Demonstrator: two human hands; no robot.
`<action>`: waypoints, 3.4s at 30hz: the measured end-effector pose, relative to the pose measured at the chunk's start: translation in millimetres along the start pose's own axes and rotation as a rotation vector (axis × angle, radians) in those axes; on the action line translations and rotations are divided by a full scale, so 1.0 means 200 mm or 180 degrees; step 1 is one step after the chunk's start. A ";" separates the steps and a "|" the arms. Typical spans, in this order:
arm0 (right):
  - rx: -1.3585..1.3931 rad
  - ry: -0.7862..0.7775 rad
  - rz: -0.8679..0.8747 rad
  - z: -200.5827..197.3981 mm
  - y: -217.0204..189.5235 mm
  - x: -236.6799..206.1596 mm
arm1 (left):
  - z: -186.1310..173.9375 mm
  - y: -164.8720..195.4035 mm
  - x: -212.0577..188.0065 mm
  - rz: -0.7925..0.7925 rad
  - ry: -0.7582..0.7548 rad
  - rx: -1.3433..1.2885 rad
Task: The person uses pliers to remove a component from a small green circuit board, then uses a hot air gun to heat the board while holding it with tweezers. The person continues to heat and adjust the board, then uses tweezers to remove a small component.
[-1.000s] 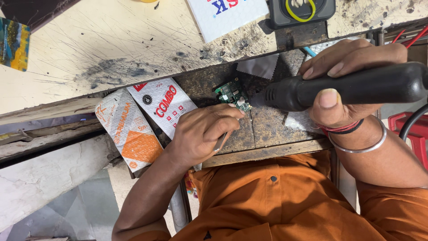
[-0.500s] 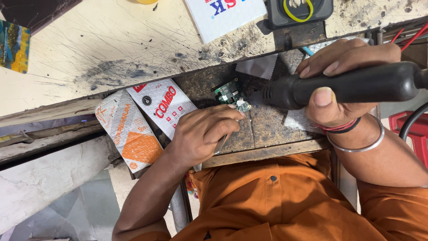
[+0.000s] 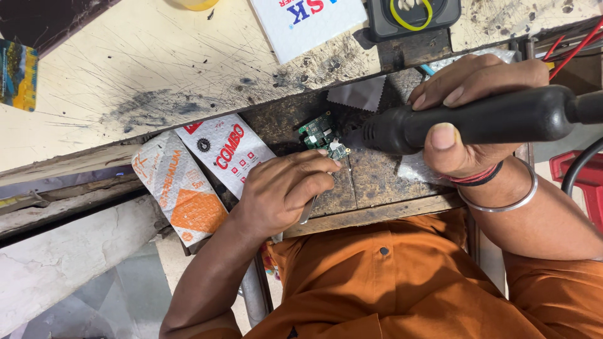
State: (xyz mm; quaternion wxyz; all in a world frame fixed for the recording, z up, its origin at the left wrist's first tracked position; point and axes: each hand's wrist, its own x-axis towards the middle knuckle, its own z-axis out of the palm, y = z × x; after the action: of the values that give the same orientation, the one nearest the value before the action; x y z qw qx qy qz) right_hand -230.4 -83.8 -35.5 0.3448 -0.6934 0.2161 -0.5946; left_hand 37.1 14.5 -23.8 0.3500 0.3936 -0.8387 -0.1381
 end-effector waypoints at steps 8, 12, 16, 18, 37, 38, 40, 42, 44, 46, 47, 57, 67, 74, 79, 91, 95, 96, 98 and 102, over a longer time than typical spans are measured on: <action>-0.0036 0.0015 -0.0058 0.00 0.00 0.00 | -0.01 0.01 0.01 0.0056 -0.0059 0.0068; -0.0094 -0.0012 -0.0156 0.00 0.01 0.01 | -0.02 0.01 0.01 0.0061 -0.0049 0.0046; -0.0104 0.0016 -0.0157 0.00 0.01 0.01 | 0.00 0.00 0.00 0.0016 0.0047 -0.0008; -0.0097 0.0017 -0.0134 0.00 0.01 0.01 | 0.01 -0.01 0.00 0.0003 0.0110 -0.0047; -0.0066 0.0000 -0.0055 0.00 0.02 0.00 | 0.00 -0.02 0.01 -0.0255 0.0112 -0.0394; -0.0072 -0.0021 -0.0060 0.00 0.02 0.00 | 0.01 -0.02 0.01 -0.0210 0.0128 -0.0331; -0.0082 -0.0037 -0.0047 0.00 0.01 0.00 | 0.02 -0.02 0.00 -0.0156 0.0132 -0.0245; -0.0088 -0.0037 -0.0018 0.00 0.01 0.00 | 0.01 -0.02 0.00 -0.0134 0.0112 -0.0197; -0.0093 -0.0059 0.0008 -0.01 0.00 -0.01 | 0.01 -0.01 0.00 -0.0112 0.0119 -0.0187; -0.0094 -0.0068 -0.0001 -0.01 0.01 -0.01 | 0.01 -0.01 0.00 -0.0103 0.0122 -0.0173; -0.0093 -0.0061 -0.0020 -0.01 0.01 -0.01 | 0.00 -0.01 0.00 -0.0105 0.0122 -0.0165; -0.0061 -0.0010 -0.0088 0.00 0.03 -0.01 | -0.02 0.00 0.01 -0.0102 0.0042 -0.0173; -0.0052 0.0023 -0.0062 0.01 0.03 -0.01 | 0.00 -0.02 -0.01 -0.0255 0.0093 -0.0401; -0.0039 0.0001 -0.0073 0.01 0.02 0.00 | 0.00 -0.02 0.01 -0.0303 0.0128 -0.0506; -0.0052 0.0007 -0.0120 0.01 0.02 0.01 | 0.00 -0.02 0.00 -0.0274 0.0115 -0.0516; 0.0088 0.0186 0.0068 0.06 -0.04 0.02 | -0.03 0.01 0.05 -0.0221 0.0174 -0.0408; 0.0189 0.0103 0.0110 0.05 -0.03 0.01 | -0.03 0.03 0.06 -0.0355 0.0241 -0.0458; 0.0216 0.0053 0.0120 0.05 -0.03 0.01 | -0.03 0.03 0.06 -0.0367 0.0248 -0.0470; 0.0217 0.0070 0.0130 0.05 -0.03 0.01 | -0.03 0.04 0.07 -0.0426 0.0271 -0.0383; 0.0202 0.0060 0.0133 0.05 -0.03 0.01 | -0.03 0.06 0.08 -0.0459 0.0342 -0.0328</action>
State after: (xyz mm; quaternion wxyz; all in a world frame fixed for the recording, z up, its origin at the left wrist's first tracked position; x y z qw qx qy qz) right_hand -221.2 -78.8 -30.5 0.3769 -0.6719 0.2148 -0.6003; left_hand 28.2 10.6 -6.3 0.4035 0.4412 -0.7800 -0.1845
